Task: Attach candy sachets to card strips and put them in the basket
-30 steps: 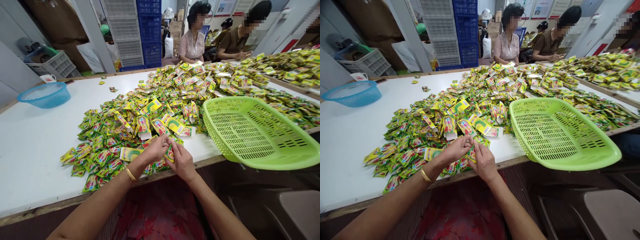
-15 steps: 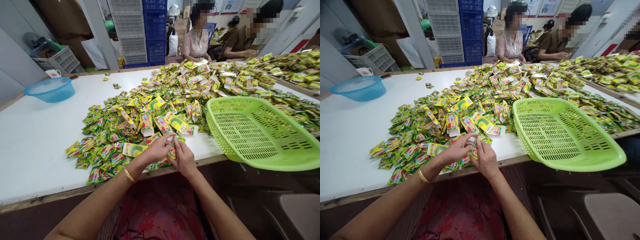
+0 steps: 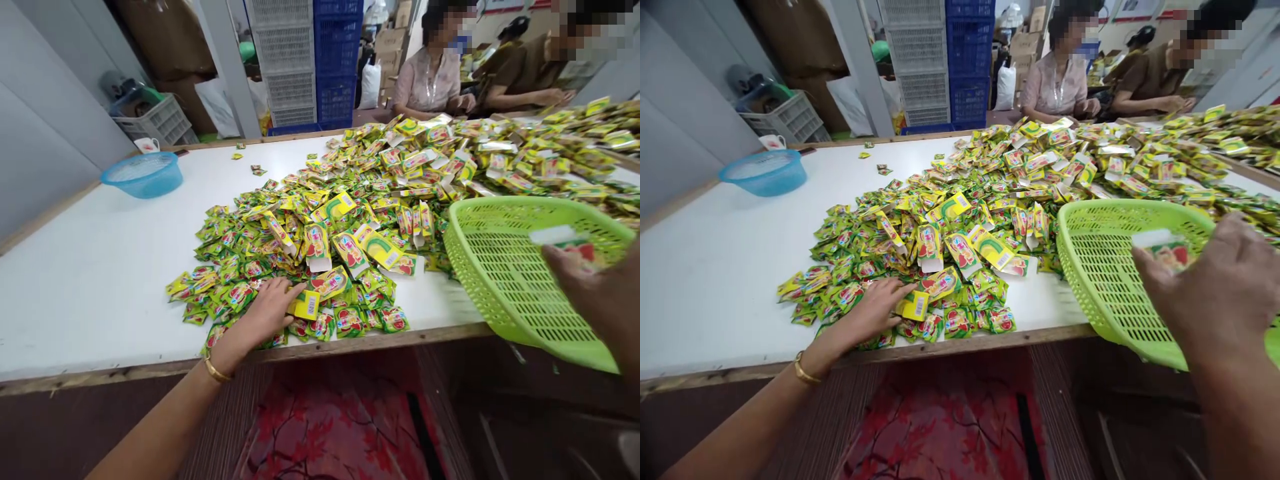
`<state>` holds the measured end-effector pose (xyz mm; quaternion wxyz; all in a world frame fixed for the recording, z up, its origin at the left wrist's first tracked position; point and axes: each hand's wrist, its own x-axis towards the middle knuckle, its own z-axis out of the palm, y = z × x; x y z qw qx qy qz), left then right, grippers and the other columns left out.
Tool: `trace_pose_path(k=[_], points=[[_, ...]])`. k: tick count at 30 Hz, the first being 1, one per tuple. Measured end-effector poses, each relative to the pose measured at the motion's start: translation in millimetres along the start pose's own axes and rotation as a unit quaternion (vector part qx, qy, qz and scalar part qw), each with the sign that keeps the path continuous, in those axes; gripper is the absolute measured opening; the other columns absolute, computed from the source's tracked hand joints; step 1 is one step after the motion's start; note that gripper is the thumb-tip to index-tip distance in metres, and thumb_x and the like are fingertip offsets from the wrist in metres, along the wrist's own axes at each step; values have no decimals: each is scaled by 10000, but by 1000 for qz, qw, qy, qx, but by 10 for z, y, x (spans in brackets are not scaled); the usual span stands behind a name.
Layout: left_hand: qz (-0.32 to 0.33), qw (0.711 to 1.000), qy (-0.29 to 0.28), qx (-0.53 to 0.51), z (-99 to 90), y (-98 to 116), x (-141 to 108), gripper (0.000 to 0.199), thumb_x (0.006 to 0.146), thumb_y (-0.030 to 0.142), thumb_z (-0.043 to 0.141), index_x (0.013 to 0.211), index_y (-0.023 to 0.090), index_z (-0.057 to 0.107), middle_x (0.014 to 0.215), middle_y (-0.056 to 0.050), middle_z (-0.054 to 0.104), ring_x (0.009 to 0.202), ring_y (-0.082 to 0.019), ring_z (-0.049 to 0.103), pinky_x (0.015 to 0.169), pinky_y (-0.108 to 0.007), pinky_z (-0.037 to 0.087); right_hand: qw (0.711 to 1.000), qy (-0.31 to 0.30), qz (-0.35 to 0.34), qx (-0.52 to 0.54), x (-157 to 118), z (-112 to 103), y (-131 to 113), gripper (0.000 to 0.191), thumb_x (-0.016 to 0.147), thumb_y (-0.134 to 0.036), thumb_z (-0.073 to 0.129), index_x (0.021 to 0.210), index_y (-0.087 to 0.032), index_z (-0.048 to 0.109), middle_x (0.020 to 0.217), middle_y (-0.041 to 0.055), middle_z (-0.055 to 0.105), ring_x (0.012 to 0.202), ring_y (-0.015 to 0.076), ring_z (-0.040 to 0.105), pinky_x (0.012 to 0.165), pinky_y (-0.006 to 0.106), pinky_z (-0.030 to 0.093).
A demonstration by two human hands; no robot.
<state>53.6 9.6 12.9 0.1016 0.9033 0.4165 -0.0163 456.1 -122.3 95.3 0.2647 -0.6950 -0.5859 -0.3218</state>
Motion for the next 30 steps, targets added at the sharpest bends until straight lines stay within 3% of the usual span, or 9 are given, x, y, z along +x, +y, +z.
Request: trace_pose_path(k=[2, 5, 8, 10, 14, 17, 19, 24, 30], points=[[-13, 1000, 15, 16, 44, 4, 0, 572, 697, 167, 636, 1249, 219, 497, 1089, -104, 565, 1080, -279, 486, 957, -437, 371, 998, -21, 60, -6, -135, 74, -346, 685, 877, -432, 465, 1434, -96, 252, 1300, 267, 449, 1220, 427, 414, 923, 609, 358], [-5, 999, 18, -28, -87, 108, 27, 523, 711, 238, 627, 1217, 189, 502, 1069, -100, 567, 1013, -264, 525, 897, -399, 417, 981, -72, -70, 165, -447, 277, -1145, 626, 853, -368, 531, 1398, -138, 328, 1295, 190, 493, 1202, 304, 469, 959, 476, 423], [38, 991, 7, -126, -263, 323, 81, 544, 710, 284, 634, 1224, 179, 489, 1134, -99, 578, 1014, -244, 549, 889, -357, 433, 952, -127, -196, 195, -664, 466, -1810, 586, 860, -311, 510, 1403, -185, 327, 1401, 138, 417, 1304, 284, 354, 1059, 537, 275], [71, 977, -6, -202, -318, 442, 128, 568, 694, 302, 659, 1223, 174, 500, 1159, -96, 593, 1013, -235, 563, 884, -335, 439, 945, -145, -230, 182, -717, 554, -1996, 529, 872, -248, 474, 1387, -200, 362, 1378, 120, 452, 1295, 283, 363, 1074, 571, 194], [35, 940, 10, -339, -289, 404, 187, 387, 815, 372, 535, 1136, 164, 589, 1098, -79, 646, 952, -204, 600, 808, -294, 467, 950, -167, -213, 157, -744, 639, -1783, 487, 872, -170, 433, 1357, -203, 415, 1109, 98, 630, 1020, 238, 568, 1002, 500, 320], [-60, 956, 46, -282, -176, 314, 153, 252, 854, 301, 477, 947, 167, 669, 968, -68, 678, 894, -200, 611, 799, -304, 464, 972, -129, -146, 131, -779, 641, -1499, 471, 888, -230, 417, 1357, -186, 408, 1066, 100, 641, 893, 211, 603, 803, 353, 456], [-73, 977, 7, -199, -62, 362, 113, 166, 782, 267, 591, 888, 172, 678, 923, -76, 681, 885, -223, 613, 816, -330, 466, 983, -113, -102, 104, -806, 649, -1426, 493, 892, -270, 419, 1375, -181, 377, 1089, 109, 636, 881, 210, 612, 709, 312, 463], [-55, 994, -43, -88, 218, 643, 106, 320, 728, 237, 646, 1020, 110, 622, 1002, -185, 649, 977, -314, 591, 855, -420, 472, 980, -134, -108, 98, -858, 740, -1602, 533, 883, -221, 397, 1410, -223, 319, 1011, 85, 654, 860, 214, 616, 723, 345, 418], [-77, 970, -3, -231, 269, 538, 91, 153, 766, 231, 583, 869, 150, 660, 952, -103, 679, 919, -241, 610, 823, -334, 473, 977, -133, -108, 127, -920, 886, -1683, 496, 912, -377, 370, 1396, -277, 343, 1099, 97, 597, 951, 254, 579, 675, 352, 419]])
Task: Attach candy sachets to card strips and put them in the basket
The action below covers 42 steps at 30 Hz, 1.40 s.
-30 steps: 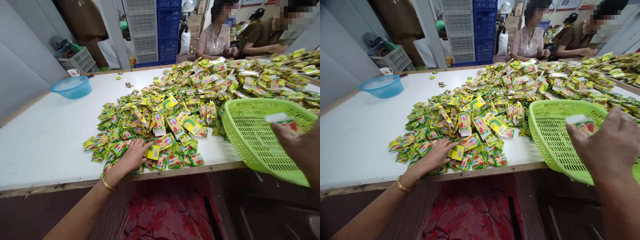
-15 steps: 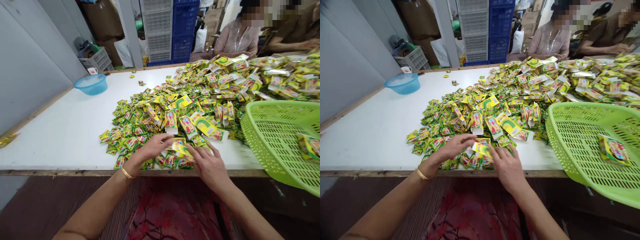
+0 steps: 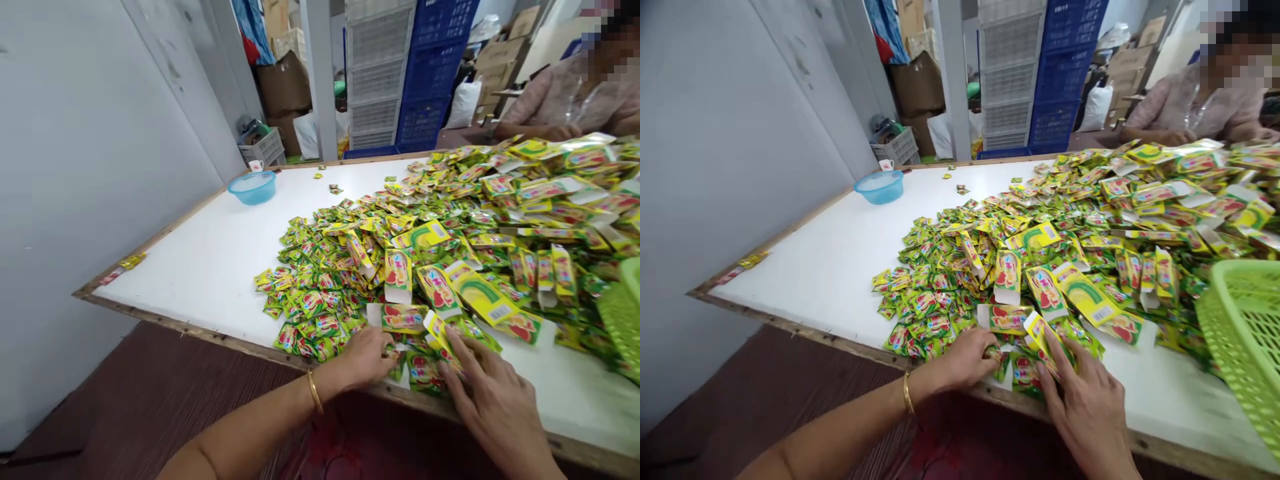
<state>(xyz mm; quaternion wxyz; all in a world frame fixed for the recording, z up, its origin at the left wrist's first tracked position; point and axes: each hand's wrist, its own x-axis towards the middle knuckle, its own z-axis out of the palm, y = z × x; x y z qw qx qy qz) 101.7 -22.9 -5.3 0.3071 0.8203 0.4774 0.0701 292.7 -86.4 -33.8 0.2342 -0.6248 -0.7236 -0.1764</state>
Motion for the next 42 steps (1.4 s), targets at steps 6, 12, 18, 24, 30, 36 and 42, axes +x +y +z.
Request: trace_pose_path(k=[6, 12, 18, 24, 30, 36, 42], points=[[-135, 932, 285, -179, -814, -743, -98, 94, 699, 231, 633, 761, 161, 645, 760, 14, 647, 750, -132, 580, 727, -238, 447, 997, 16, -69, 5, -79, 239, 138, 532, 908, -402, 319, 1422, -266, 291, 1105, 129, 572, 899, 291, 563, 686, 403, 462], [-348, 832, 384, -201, -1469, -1889, -291, 89, 756, 169, 576, 678, 134, 547, 546, 53, 496, 531, -94, 495, 543, -223, 408, 994, 35, -69, 72, -32, 276, 123, 601, 897, -455, 330, 1436, -193, 279, 1071, 155, 557, 948, 303, 553, 790, 436, 473], [-389, 826, 353, -204, -1427, -2213, -270, 164, 676, 194, 688, 649, 145, 534, 506, 81, 467, 465, -69, 427, 485, -201, 348, 987, 61, -91, 117, 184, 252, -193, 580, 891, -432, 424, 1415, -204, 329, 1090, 148, 524, 947, 263, 552, 810, 404, 473], [-376, 852, 289, -223, -1536, -2162, -469, 193, 476, 180, 690, 629, 162, 573, 421, 69, 495, 451, -109, 445, 464, -220, 303, 988, -38, -124, 86, 197, 306, -340, 512, 885, -369, 449, 1376, -232, 398, 1157, 144, 525, 1000, 260, 534, 790, 377, 450], [-376, 852, 325, -165, -1560, -2123, -664, 180, 468, 159, 671, 470, 165, 492, 382, 56, 466, 448, -107, 432, 472, -228, 304, 982, -94, -153, 62, 212, 378, -365, 556, 864, -369, 484, 1398, -275, 364, 1069, 103, 555, 833, 205, 569, 687, 309, 442], [-282, 860, 388, -176, -1540, -1579, -641, 226, 588, 252, 665, 618, 185, 451, 512, 61, 505, 503, -101, 498, 485, -207, 340, 987, -87, -126, 46, 264, 399, -493, 557, 869, -359, 431, 1411, -264, 342, 1007, 116, 558, 744, 215, 581, 635, 327, 458], [-80, 877, 303, -363, -762, -553, -135, 348, 652, 305, 681, 951, 170, 565, 624, 44, 559, 550, -107, 535, 549, -222, 419, 978, -139, -48, 148, 249, 334, -637, 597, 865, -391, 449, 1419, -210, 321, 1094, 128, 545, 826, 227, 600, 706, 349, 509]])
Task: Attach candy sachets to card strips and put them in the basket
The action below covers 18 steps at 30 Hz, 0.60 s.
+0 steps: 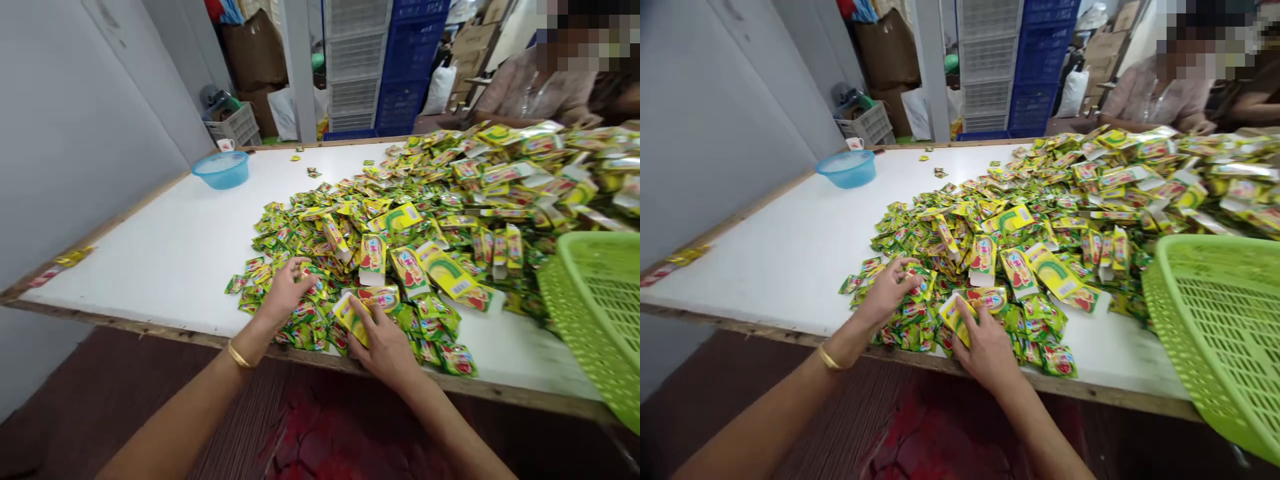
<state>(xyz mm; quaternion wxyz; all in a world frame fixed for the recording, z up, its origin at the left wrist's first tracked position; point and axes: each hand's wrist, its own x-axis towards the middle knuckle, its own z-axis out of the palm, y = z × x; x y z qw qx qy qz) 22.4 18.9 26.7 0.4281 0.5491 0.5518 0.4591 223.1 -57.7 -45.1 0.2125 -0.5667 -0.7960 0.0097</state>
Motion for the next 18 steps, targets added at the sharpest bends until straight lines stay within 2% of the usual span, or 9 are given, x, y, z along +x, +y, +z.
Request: trace_pose_path(k=[3, 5, 7, 9, 12, 13, 14, 16, 18], points=[[28, 1000, -8, -6, 497, -58, -107, 380, 711, 285, 647, 1070, 179, 580, 733, 6, 603, 653, -128, 566, 602, -233, 444, 997, 28, 25, 72, -27, -6, 7, 656, 859, -391, 468, 1441, -167, 264, 1159, 153, 533, 964, 262, 582, 798, 388, 507], [43, 998, 21, -36, 640, -89, -99, 366, 722, 277, 640, 1070, 187, 571, 782, -1, 610, 677, -125, 569, 619, -231, 454, 986, 51, 54, 152, -28, -34, 33, 666, 844, -393, 495, 1434, -167, 283, 1223, 161, 517, 1073, 278, 543, 872, 412, 479], [36, 993, 60, -99, 659, -90, -51, 356, 713, 270, 643, 1046, 186, 552, 763, 13, 594, 642, -108, 558, 612, -222, 458, 952, 69, 113, 278, -10, -88, 78, 653, 817, -408, 536, 1401, -184, 352, 1261, 148, 517, 1129, 274, 515, 932, 422, 442], [15, 984, 81, -160, 615, -59, -5, 347, 693, 260, 652, 1011, 179, 539, 717, 30, 575, 602, -93, 539, 590, -208, 454, 862, 54, 202, 461, 12, -162, 138, 607, 798, -448, 550, 1339, -197, 439, 1228, 127, 562, 1080, 260, 555, 930, 422, 440], [20, 983, 57, -173, 562, 21, 4, 347, 682, 257, 670, 996, 180, 541, 691, 37, 572, 583, -86, 526, 569, -195, 447, 626, -64, 282, 724, 19, -277, 217, 525, 804, -510, 491, 1204, -176, 551, 1118, 123, 636, 953, 246, 628, 853, 425, 482], [35, 985, 43, -162, 567, 48, -11, 349, 686, 265, 674, 1000, 185, 543, 693, 37, 574, 585, -86, 526, 567, -194, 447, 554, -107, 281, 776, 14, -307, 227, 505, 809, -509, 467, 1160, -163, 575, 1095, 129, 647, 941, 247, 636, 834, 427, 492], [49, 987, 29, -151, 586, 72, -33, 350, 693, 275, 674, 1006, 192, 542, 695, 39, 574, 585, -87, 528, 566, -194, 450, 500, -142, 273, 809, 7, -331, 227, 484, 815, -497, 451, 1124, -152, 591, 1081, 134, 654, 941, 246, 639, 820, 424, 499], [63, 989, -1, -133, 656, 108, -89, 342, 713, 291, 662, 1016, 201, 531, 695, 43, 571, 578, -91, 536, 561, -200, 454, 441, -180, 261, 840, -3, -360, 194, 441, 833, -475, 440, 1081, -150, 603, 1055, 129, 666, 914, 231, 652, 769, 395, 521], [61, 991, -23, -118, 742, 127, -151, 319, 730, 288, 643, 1012, 205, 520, 714, 38, 579, 588, -97, 553, 570, -208, 460, 424, -176, 270, 846, 0, -373, 137, 411, 849, -483, 458, 1062, -163, 603, 1025, 109, 679, 839, 203, 669, 683, 335, 538]])
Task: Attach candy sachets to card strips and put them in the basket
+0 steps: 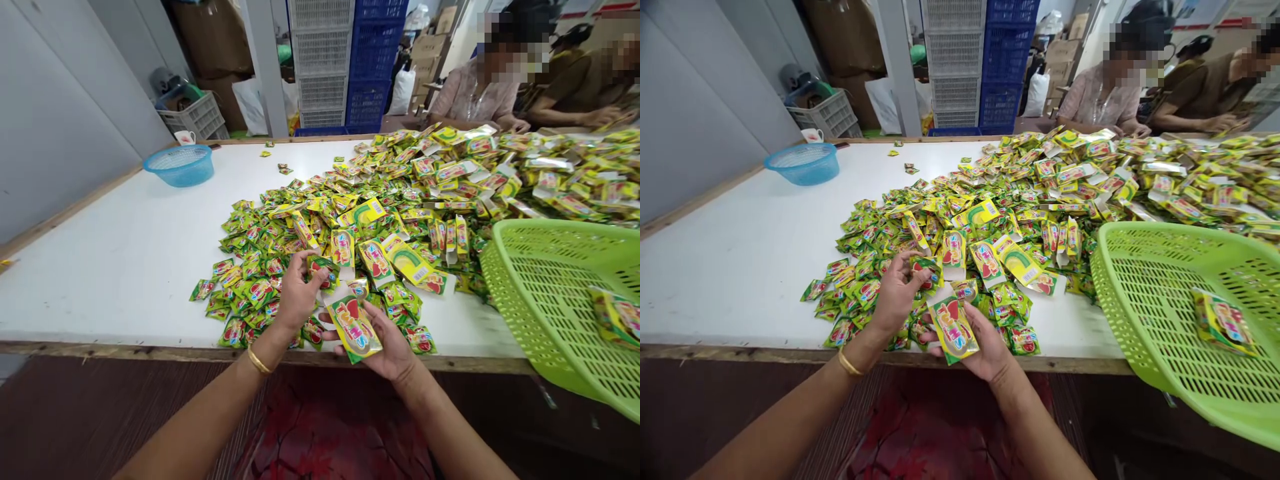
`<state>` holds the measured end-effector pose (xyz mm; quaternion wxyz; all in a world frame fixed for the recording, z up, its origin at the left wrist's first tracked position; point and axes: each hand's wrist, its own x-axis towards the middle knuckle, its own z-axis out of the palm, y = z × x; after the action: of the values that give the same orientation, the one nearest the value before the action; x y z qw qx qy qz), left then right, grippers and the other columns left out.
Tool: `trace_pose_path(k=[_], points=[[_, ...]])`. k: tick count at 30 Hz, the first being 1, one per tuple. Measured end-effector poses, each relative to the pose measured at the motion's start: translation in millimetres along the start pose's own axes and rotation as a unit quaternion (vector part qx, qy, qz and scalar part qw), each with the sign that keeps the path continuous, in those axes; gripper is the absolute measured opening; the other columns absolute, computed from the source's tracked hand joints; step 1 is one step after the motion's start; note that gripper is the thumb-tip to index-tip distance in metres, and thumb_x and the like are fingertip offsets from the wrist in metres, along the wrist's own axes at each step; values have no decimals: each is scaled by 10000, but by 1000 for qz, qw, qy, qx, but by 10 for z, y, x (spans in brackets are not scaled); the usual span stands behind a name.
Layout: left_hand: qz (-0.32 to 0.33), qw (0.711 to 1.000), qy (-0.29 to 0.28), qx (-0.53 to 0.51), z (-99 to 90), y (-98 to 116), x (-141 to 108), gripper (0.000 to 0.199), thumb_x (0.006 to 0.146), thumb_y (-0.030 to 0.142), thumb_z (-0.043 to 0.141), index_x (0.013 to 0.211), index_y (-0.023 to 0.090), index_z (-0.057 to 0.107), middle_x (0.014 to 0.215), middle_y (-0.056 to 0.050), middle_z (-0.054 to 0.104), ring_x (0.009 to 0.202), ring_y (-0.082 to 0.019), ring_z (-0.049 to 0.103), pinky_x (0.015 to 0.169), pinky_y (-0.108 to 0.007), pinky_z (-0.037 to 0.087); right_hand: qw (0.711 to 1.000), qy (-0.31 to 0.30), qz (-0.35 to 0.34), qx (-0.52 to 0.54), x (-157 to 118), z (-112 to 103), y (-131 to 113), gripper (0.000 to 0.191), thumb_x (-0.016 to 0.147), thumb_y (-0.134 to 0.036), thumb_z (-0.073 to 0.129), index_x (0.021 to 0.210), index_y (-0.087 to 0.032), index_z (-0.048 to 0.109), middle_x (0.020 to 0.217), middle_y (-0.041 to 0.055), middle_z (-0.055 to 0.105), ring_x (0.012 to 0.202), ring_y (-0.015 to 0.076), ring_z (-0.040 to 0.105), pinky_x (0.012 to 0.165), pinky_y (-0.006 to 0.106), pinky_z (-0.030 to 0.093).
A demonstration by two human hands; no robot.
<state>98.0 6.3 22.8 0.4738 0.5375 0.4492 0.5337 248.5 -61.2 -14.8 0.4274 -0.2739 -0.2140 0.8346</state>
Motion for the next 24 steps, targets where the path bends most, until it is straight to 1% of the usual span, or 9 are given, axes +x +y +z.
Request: trace_pose_path(k=[3, 6, 10, 12, 16, 18, 19, 21, 24], points=[[3, 999, -11, 41, 92, -9, -67, 268, 744, 272, 622, 986, 211, 523, 762, 22, 600, 661, -114, 581, 622, -223, 468, 999, 44, -27, -3, 6, 81, 24, 400, 826, -508, 543, 1050, -182, 604, 984, 82, 692, 723, 167, 676, 560, 255, 529], [10, 997, -13, 79, 108, -35, -61, 277, 738, 281, 628, 989, 218, 530, 781, 12, 612, 706, -131, 589, 654, -237, 470, 996, 69, -56, -22, -10, 138, 23, 401, 793, -511, 601, 1007, -173, 620, 975, 84, 693, 687, 161, 674, 532, 240, 534], [-46, 999, -3, -9, 97, -80, 29, 343, 712, 347, 642, 985, 204, 490, 774, 6, 618, 629, -124, 584, 602, -244, 475, 992, 79, -84, -49, -39, 181, 25, 440, 741, -536, 651, 964, -157, 639, 959, 87, 694, 685, 167, 674, 539, 238, 546], [-54, 998, -4, -32, 107, -75, 35, 350, 704, 359, 646, 963, 205, 468, 749, 17, 599, 604, -120, 582, 587, -241, 475, 992, 78, -85, -54, -35, 192, 33, 454, 722, -543, 667, 955, -155, 638, 937, 81, 696, 679, 166, 674, 535, 234, 545], [11, 996, -5, 87, 128, -15, -78, 250, 710, 296, 639, 887, 215, 483, 752, 32, 560, 647, -111, 562, 631, -227, 461, 990, 94, -102, -33, -8, 190, 36, 471, 714, -581, 654, 929, -164, 615, 865, 70, 697, 668, 174, 672, 505, 241, 538], [25, 992, -9, 127, 108, 12, -121, 234, 710, 264, 625, 905, 215, 506, 776, 29, 562, 662, -108, 536, 633, -218, 448, 988, 101, -116, -32, -2, 182, 29, 459, 732, -586, 633, 931, -174, 594, 849, 65, 694, 680, 181, 672, 492, 247, 534], [17, 990, -25, 135, 89, 23, -121, 245, 708, 255, 614, 932, 213, 523, 762, 30, 561, 645, -106, 521, 612, -213, 438, 987, 102, -120, -37, -3, 178, 26, 442, 742, -575, 629, 931, -178, 583, 847, 62, 692, 679, 180, 671, 487, 247, 532], [-23, 985, -85, 150, 38, 48, -79, 280, 700, 247, 595, 975, 202, 567, 673, 41, 541, 568, -103, 481, 539, -207, 405, 986, 102, -123, -56, -7, 170, 23, 409, 752, -544, 638, 928, -181, 568, 852, 57, 688, 657, 172, 667, 482, 244, 529], [-76, 964, -171, 187, -37, 112, 32, 224, 669, 239, 590, 877, 171, 639, 573, 42, 518, 502, -103, 458, 481, -206, 369, 983, 107, -124, -78, -8, 164, 33, 419, 741, -532, 654, 941, -176, 561, 872, 59, 684, 623, 165, 658, 471, 243, 525]])
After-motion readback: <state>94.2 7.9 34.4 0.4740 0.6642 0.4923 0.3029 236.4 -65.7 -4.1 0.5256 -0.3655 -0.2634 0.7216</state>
